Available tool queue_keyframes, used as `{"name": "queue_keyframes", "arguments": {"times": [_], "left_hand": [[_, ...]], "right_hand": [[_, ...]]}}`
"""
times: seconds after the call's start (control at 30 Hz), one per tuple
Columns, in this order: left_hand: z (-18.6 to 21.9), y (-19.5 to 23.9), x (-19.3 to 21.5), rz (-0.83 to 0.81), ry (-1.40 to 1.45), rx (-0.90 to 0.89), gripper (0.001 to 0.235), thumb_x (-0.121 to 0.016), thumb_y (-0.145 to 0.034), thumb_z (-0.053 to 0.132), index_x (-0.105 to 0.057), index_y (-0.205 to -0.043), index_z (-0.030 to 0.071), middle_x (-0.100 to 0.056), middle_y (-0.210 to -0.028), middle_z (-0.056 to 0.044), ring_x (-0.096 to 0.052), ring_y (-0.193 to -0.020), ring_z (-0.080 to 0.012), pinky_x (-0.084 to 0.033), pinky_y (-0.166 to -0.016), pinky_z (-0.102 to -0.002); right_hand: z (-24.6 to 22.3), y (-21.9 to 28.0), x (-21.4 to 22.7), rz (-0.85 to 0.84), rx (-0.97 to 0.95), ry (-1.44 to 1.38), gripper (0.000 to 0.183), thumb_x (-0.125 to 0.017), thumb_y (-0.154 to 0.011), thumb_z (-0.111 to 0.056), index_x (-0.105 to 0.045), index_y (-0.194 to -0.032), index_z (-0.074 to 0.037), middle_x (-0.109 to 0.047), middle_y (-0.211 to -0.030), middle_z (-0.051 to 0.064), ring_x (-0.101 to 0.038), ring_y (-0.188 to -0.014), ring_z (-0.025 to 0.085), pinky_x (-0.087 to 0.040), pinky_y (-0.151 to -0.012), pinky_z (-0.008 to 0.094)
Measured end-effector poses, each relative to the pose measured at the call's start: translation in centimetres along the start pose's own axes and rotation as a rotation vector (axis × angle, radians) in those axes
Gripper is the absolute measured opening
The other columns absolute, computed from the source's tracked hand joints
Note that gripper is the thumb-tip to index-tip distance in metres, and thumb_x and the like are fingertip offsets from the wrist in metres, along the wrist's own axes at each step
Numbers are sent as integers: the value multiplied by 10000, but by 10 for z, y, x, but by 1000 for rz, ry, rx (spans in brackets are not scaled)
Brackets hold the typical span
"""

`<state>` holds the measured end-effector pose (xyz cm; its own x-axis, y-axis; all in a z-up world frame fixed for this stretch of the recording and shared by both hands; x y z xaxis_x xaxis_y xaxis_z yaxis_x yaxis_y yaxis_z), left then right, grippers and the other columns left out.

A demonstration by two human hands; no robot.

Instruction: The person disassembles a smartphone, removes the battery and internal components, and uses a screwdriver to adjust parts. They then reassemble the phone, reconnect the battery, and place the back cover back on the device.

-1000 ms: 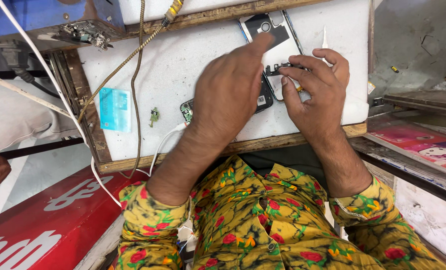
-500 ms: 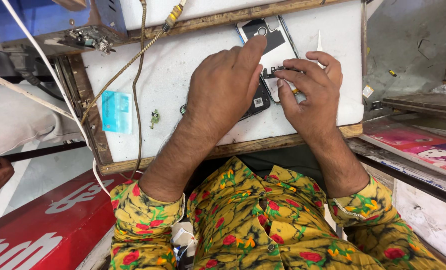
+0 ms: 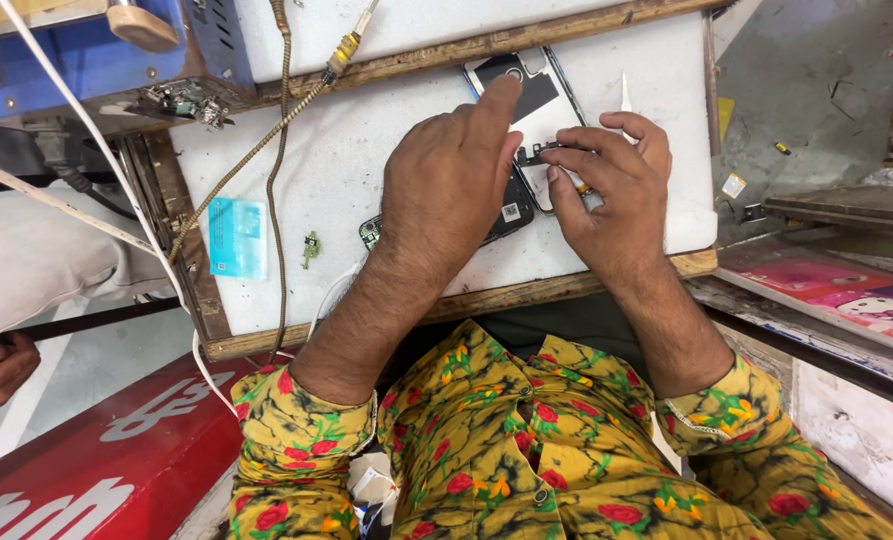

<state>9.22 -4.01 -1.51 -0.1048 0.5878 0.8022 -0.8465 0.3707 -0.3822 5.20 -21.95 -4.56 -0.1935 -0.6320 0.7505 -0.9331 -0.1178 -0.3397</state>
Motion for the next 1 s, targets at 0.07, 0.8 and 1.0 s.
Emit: {"name": "queue_keyframes", "arguments": {"times": [0.07, 0.8, 1.0], "left_hand": [[0, 0, 2, 5, 4, 6, 502, -751, -1010, 180, -499, -1423, 44, -658, -913, -82, -677, -828, -263, -554, -797, -404], [13, -22, 1, -161, 157, -28, 403, -700, -829, 68, -532, -1192, 115, -721, -927, -61, -737, -843, -314, -569, -675, -449], [12, -25, 6, -109, 80, -15, 366, -699, -892, 186, -532, -1207, 104, -713, -920, -117, -729, -786, -334, -565, -666, -445]], "right_hand": [[1, -2, -1, 3, -4, 8, 204, -795, -932, -38, -798, -1119, -118, -724, -1245, 30, -524, -1336, 324, -422, -1157, 433], [-2, 3, -13, -183, 127, 123, 250, -916, -783, -243, -831, -1014, -197, -635, -1410, 40, -282, -1540, 433, -228, -1225, 689], [-5, 2, -12, -176, 106, 151, 315, -916, -774, -303, -838, -1069, -224, -618, -1428, 38, -269, -1534, 451, -212, -1185, 754]]}}
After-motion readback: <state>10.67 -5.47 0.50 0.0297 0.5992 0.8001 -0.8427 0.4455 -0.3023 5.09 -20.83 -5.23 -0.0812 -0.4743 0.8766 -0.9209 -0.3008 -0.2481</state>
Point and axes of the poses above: each hand's wrist, its own y-axis away from the middle knuckle, its own x-axis out of the back of the hand, z = x × y, the point moved 4 cm from there along -y, towards the middle knuckle
